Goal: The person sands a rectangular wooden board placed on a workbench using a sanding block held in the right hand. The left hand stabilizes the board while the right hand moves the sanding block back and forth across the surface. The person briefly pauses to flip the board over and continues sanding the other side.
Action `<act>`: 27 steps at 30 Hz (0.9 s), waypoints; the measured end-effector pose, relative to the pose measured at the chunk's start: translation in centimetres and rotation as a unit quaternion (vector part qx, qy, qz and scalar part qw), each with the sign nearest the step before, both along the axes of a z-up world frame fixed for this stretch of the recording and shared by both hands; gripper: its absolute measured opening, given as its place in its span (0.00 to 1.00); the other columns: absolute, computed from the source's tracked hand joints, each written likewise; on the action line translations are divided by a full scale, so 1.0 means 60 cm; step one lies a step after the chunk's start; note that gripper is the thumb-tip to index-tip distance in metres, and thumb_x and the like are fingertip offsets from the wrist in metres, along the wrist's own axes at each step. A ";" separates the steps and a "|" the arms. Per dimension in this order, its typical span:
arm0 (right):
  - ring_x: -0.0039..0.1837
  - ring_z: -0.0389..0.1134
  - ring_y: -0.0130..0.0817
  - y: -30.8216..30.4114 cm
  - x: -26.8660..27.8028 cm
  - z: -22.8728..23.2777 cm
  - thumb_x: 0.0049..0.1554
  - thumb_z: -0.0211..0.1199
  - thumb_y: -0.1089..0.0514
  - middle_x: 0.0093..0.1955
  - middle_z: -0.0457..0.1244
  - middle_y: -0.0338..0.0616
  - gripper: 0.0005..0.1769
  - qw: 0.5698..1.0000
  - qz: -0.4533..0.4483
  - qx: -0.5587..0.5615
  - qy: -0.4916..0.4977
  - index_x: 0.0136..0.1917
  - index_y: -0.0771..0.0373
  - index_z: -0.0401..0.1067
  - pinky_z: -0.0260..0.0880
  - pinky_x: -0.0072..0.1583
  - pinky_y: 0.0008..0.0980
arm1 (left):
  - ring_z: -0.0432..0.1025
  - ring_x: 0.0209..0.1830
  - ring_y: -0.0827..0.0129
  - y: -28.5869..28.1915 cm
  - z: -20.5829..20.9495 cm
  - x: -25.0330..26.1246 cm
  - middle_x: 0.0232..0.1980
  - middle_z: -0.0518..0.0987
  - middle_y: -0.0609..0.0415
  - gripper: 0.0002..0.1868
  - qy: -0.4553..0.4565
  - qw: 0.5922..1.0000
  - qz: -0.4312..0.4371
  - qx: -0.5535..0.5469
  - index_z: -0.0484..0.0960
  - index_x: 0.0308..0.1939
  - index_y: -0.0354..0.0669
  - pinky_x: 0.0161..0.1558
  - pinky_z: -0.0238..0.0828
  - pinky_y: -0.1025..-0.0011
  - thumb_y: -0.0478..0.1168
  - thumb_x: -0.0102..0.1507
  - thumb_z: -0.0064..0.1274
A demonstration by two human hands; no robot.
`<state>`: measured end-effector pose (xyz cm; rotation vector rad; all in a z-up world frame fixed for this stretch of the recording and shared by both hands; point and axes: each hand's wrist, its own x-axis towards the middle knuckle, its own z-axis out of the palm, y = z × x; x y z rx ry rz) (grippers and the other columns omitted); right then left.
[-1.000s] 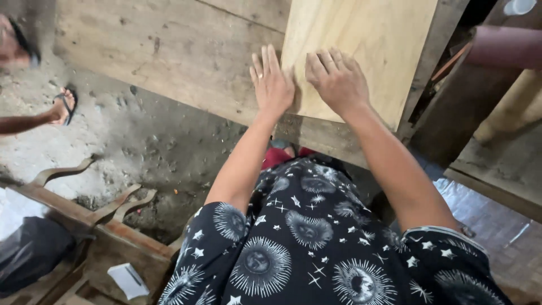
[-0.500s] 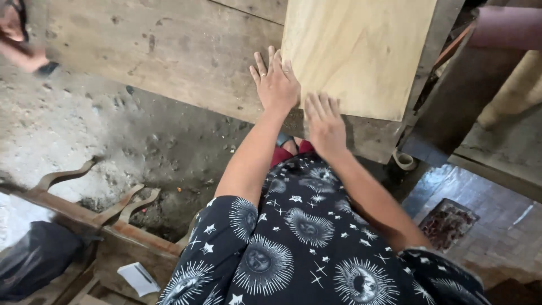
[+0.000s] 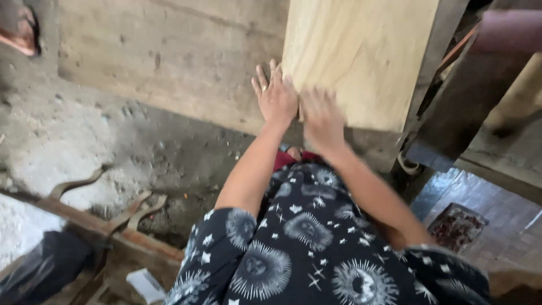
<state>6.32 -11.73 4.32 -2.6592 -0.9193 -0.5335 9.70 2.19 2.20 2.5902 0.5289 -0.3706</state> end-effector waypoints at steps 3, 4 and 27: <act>0.71 0.65 0.52 -0.024 -0.082 0.010 0.59 0.56 0.61 0.68 0.66 0.51 0.23 1.000 0.010 -0.024 0.000 0.67 0.65 0.74 0.60 0.74 0.51 | 0.37 0.85 0.48 0.004 0.022 0.001 0.83 0.54 0.51 0.31 0.000 1.000 0.014 -0.025 0.61 0.76 0.44 0.81 0.28 0.46 0.52 0.74 0.19; 0.71 0.65 0.52 -0.025 -0.072 0.000 0.59 0.56 0.61 0.68 0.66 0.51 0.23 1.000 0.013 -0.021 0.001 0.67 0.65 0.74 0.60 0.74 0.51 | 0.37 0.85 0.48 0.003 0.024 0.003 0.83 0.54 0.51 0.31 0.001 1.000 0.018 -0.022 0.61 0.76 0.44 0.81 0.28 0.46 0.52 0.74 0.19; 0.71 0.64 0.49 -0.015 0.055 -0.017 0.65 0.51 0.56 0.66 0.66 0.49 0.21 0.998 0.045 -0.031 0.033 0.68 0.62 0.73 0.56 0.74 0.51 | 0.38 0.84 0.46 0.008 -0.021 0.010 0.82 0.55 0.51 0.28 0.025 1.000 -0.010 -0.003 0.62 0.75 0.41 0.81 0.30 0.47 0.47 0.73 0.24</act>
